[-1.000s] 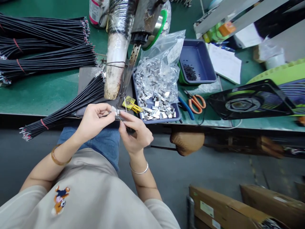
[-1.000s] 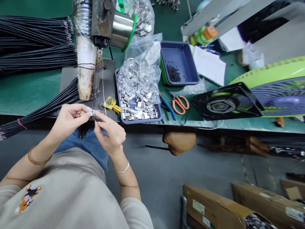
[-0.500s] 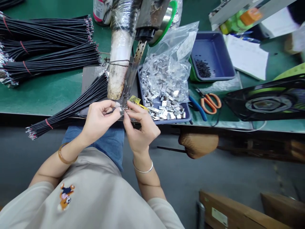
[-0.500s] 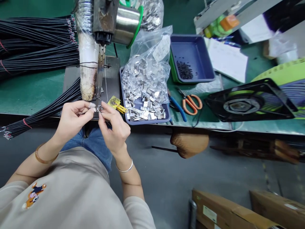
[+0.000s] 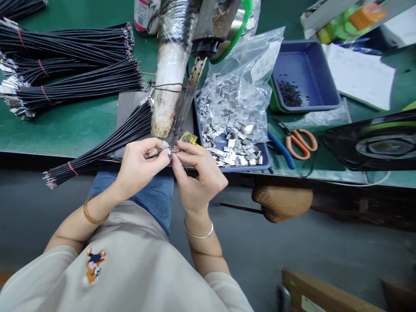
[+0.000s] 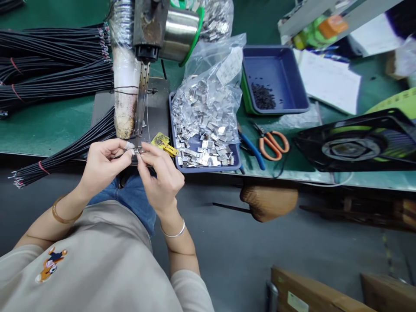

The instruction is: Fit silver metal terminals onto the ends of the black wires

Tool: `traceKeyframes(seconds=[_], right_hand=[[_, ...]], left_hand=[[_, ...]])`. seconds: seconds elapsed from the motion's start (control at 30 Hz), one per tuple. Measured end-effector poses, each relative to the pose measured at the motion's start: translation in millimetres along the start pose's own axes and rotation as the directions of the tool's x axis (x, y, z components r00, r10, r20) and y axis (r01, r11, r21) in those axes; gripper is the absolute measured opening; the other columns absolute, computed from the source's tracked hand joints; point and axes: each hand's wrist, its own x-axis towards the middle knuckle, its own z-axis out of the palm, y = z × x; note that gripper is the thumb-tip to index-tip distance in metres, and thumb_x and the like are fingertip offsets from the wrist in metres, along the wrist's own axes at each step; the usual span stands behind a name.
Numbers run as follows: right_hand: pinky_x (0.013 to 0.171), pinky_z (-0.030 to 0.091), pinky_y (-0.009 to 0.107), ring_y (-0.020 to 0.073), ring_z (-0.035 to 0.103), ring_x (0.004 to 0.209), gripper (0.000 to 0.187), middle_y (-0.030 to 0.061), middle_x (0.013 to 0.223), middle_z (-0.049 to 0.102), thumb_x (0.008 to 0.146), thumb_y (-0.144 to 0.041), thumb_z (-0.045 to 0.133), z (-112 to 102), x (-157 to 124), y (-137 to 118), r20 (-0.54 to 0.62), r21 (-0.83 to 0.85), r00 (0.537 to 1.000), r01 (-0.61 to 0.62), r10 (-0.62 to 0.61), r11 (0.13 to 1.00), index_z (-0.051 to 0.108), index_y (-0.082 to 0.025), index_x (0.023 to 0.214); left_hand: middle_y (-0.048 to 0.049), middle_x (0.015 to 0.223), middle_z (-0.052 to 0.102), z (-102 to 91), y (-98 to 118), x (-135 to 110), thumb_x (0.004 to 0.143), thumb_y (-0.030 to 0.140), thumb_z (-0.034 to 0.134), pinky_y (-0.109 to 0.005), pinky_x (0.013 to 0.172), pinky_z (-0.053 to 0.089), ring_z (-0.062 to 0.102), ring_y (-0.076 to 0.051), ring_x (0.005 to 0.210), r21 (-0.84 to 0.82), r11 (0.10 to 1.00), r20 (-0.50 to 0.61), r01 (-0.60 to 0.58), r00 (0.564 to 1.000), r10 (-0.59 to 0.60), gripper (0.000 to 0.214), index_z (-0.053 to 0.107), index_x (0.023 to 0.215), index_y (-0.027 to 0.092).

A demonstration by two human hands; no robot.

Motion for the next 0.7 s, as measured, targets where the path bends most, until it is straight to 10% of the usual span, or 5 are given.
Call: traceKeyframes(seconds=[0.33, 0.53, 0.7], right_hand=[[0.073, 0.063, 0.028, 0.0165, 0.077, 0.086, 0.009, 0.0013, 0.098, 0.078, 0.089, -0.015, 0.066, -5, -7, 0, 0.019, 0.014, 0.999, -0.04, 0.04, 0.999, 0.064, -0.023, 0.088], [0.035, 0.043, 0.021, 0.0077, 0.055, 0.036, 0.01, -0.0072, 0.063, 0.064, 0.096, -0.028, 0.06, -17, -6, -2, -0.289, 0.181, 0.941, -0.125, 0.174, 0.976, 0.065, -0.025, 0.104], [0.064, 0.063, 0.026, 0.0151, 0.077, 0.073, 0.013, -0.0011, 0.088, 0.078, 0.092, -0.017, 0.064, -17, -7, -1, -0.081, 0.132, 0.98, -0.173, 0.184, 0.976, 0.064, -0.023, 0.103]], left_hand=[[0.0064, 0.054, 0.027, -0.9, -3, -1, 0.074, 0.024, 0.06, -0.022, 0.048, 0.016, 0.022, -0.006, 0.051, -0.002, 0.999, 0.075, 0.046, 0.996, -0.046, 0.015, 0.059, 0.063, 0.014], [0.0072, 0.051, 0.027, -2.1, 0, 1, 0.072, 0.026, 0.06, -0.022, 0.047, 0.013, 0.02, -0.005, 0.049, -0.077, 0.992, 0.106, 0.1, 0.99, -0.091, 0.014, 0.061, 0.065, 0.013], [0.0066, 0.051, 0.03, -2.9, 2, 2, 0.073, 0.028, 0.06, -0.022, 0.046, 0.015, 0.023, -0.005, 0.048, -0.141, 0.984, 0.121, 0.112, 0.988, -0.095, 0.017, 0.06, 0.066, 0.013]])
